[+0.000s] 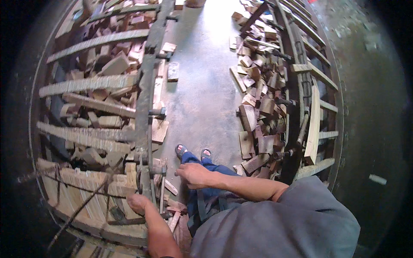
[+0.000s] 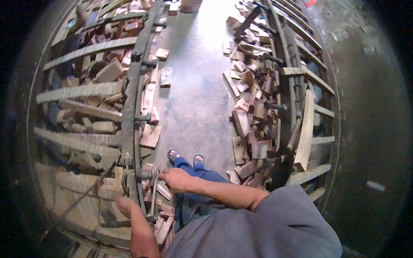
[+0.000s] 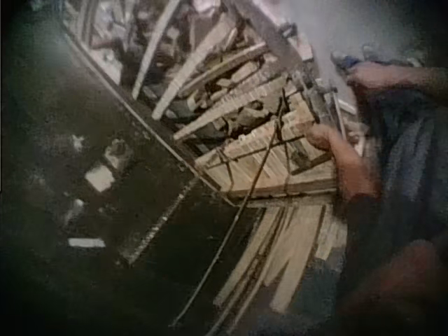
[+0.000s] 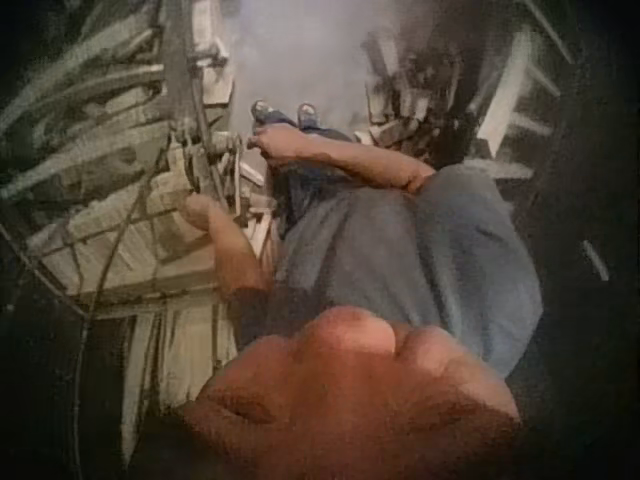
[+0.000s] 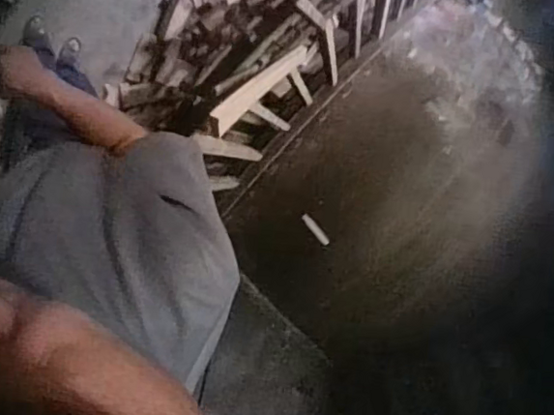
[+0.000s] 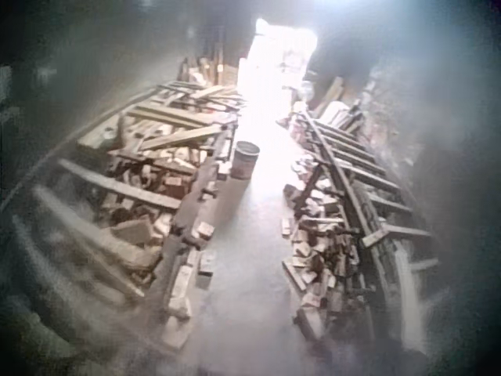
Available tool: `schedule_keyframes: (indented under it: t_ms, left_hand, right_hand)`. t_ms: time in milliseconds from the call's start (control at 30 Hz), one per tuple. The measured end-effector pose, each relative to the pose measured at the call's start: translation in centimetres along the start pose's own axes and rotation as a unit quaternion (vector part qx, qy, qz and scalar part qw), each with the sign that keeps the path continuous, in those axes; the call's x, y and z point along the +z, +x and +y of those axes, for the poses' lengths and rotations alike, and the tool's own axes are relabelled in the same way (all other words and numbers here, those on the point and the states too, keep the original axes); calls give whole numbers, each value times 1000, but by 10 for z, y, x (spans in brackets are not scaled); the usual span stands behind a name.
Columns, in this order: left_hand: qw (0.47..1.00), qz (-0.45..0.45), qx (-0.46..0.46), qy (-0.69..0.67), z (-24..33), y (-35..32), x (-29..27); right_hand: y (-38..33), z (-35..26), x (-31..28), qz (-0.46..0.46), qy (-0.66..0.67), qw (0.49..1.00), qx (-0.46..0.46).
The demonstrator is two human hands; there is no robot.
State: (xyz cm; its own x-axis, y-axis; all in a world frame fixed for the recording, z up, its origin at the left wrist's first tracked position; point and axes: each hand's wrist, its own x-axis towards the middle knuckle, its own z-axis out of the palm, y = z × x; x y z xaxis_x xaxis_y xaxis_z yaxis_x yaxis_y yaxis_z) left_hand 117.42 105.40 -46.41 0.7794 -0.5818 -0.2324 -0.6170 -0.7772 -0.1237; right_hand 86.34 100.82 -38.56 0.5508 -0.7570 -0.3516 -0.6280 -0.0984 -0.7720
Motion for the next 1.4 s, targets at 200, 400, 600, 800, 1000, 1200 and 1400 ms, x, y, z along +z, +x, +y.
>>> schedule_keyframes:
  t_ms: [200, 400, 600, 800, 1000, 1200, 1400]
  left_hand:
    - [988, -49, -117, -91, 25, -9, -25]
    - [954, 25, -254, -159, 41, -16, -37]
    - [974, 17, -199, -103, 24, 4, 4]
    - [992, 12, -100, -79, 115, -19, -23]
    - [999, 12, -5, -52, 240, -34, -48]
    - [994, 56, 93, -22, 376, -31, -95]
    - [922, 176, 337, -70, 580, 59, -190]
  right_hand:
    - [-37, 31, -55, -15, -37, 995, 87]
    - [-60, 84, -120, 45, 0, 986, 162]
    - [-86, 178, -164, 174, 78, 932, 309]
    - [-130, 261, -195, 265, 208, 828, 448]
    - [-106, 382, -215, 335, 361, 688, 534]
    - [-52, 493, -296, 299, 275, 696, 593]
    - [-3, 566, -376, 296, 290, 703, 578]
